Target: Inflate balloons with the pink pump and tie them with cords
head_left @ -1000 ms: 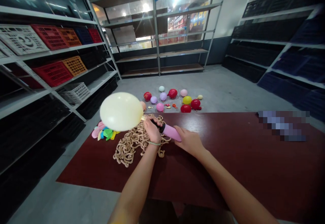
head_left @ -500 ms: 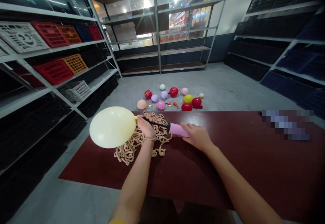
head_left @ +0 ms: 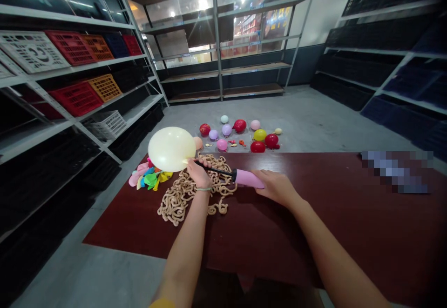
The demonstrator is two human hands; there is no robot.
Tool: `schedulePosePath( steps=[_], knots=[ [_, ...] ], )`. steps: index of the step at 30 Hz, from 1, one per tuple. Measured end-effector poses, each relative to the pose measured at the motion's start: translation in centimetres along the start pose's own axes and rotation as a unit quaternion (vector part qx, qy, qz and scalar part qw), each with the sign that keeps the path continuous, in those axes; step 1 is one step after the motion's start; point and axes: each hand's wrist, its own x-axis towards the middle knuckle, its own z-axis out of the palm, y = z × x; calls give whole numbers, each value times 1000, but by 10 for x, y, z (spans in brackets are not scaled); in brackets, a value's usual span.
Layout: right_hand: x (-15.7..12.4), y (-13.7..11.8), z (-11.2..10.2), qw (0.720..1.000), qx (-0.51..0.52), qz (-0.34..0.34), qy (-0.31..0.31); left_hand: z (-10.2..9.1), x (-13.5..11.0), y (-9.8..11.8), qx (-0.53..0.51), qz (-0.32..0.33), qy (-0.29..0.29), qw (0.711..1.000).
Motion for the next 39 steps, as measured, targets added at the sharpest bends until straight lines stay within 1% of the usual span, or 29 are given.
schedulePosePath(
  steps=[2, 5, 9, 11, 13, 18, 21, 23, 25, 28, 30, 32, 34, 37, 39],
  knots=[
    [-1, 2, 0, 1000, -1, 4, -4, 0, 1, 3, 0, 14, 1, 1000],
    [1, -11, 5, 1000, -5, 17, -10, 2, -9, -5, 14, 23, -8, 1000],
    [5, -39, 15, 999, 27, 46, 8, 6, -30, -24, 47, -9, -61, 997],
    [6, -44, 16, 998, 42, 42, 14, 8, -35, -27, 48, -14, -82, 995],
    [7, -39, 15, 999, 44, 25, 15, 9, -34, -23, 40, -3, -87, 995],
    [2, -7, 4, 1000, 24, 1, 18, 7, -16, 5, 1, 35, -37, 999],
    [0, -1, 3, 1000, 7, 9, 20, 6, -9, 17, -11, 61, -21, 998],
    [1, -8, 5, 1000, 3, 9, 18, 6, -12, 18, -12, 71, -10, 997],
    [1, -20, 9, 1000, 6, 8, 20, 8, -21, 11, -3, 67, -8, 998],
    [2, -39, 15, 999, 27, 30, 36, 12, -38, -6, 28, 43, -47, 998],
    [3, -44, 17, 997, 46, 41, 44, 14, -46, -15, 39, 29, -80, 996],
    [3, -41, 15, 997, 61, 33, 45, 15, -48, -19, 35, 23, -94, 995],
    [3, -31, 12, 997, 68, 14, 40, 16, -44, -16, 29, 21, -96, 995],
    [2, -11, 8, 998, 63, 5, 29, 16, -33, -2, 23, 29, -86, 996],
    [1, -2, 6, 999, 45, 11, 22, 14, -24, 9, 14, 38, -63, 997]
  ],
)
